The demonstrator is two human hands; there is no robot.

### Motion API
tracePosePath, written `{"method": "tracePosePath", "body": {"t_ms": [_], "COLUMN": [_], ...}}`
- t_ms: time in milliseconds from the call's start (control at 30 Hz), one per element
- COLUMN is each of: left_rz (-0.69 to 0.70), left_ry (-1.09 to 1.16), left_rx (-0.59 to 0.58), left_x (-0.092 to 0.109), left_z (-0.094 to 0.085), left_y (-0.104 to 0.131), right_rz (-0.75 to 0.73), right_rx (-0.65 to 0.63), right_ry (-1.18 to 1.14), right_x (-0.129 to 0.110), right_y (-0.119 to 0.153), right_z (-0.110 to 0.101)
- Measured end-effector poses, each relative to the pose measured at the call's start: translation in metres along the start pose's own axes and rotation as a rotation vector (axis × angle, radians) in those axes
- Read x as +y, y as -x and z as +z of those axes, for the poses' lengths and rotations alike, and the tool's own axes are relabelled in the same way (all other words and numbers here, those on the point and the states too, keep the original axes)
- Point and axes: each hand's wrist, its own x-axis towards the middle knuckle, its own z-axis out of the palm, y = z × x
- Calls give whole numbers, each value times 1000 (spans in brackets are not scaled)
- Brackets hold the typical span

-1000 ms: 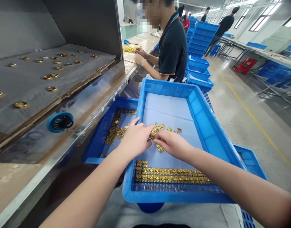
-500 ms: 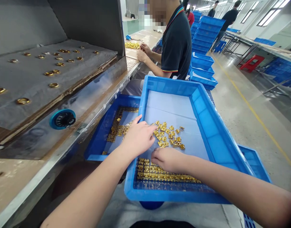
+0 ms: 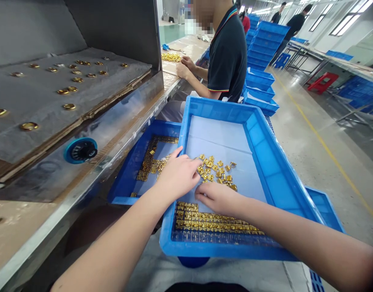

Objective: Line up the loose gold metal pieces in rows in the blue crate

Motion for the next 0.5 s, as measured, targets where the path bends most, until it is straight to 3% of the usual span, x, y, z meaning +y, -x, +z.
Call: {"method": "tracePosePath", "body": {"t_ms": [167, 300, 500], "left_rz": [-1, -6, -11], "left_ry": [6, 10, 15], "left_rx": [2, 11, -2], "left_x": [0, 0, 0], "left_z": [0, 1, 1], "left_y": [0, 0, 0], "right_rz": [22, -39, -52], "right_rx": [169, 71, -43], "right_ry": [104, 270, 375], "right_x": [24, 39, 33], "right_y": [9, 11, 8], "right_z": [-30, -32, -18]}}
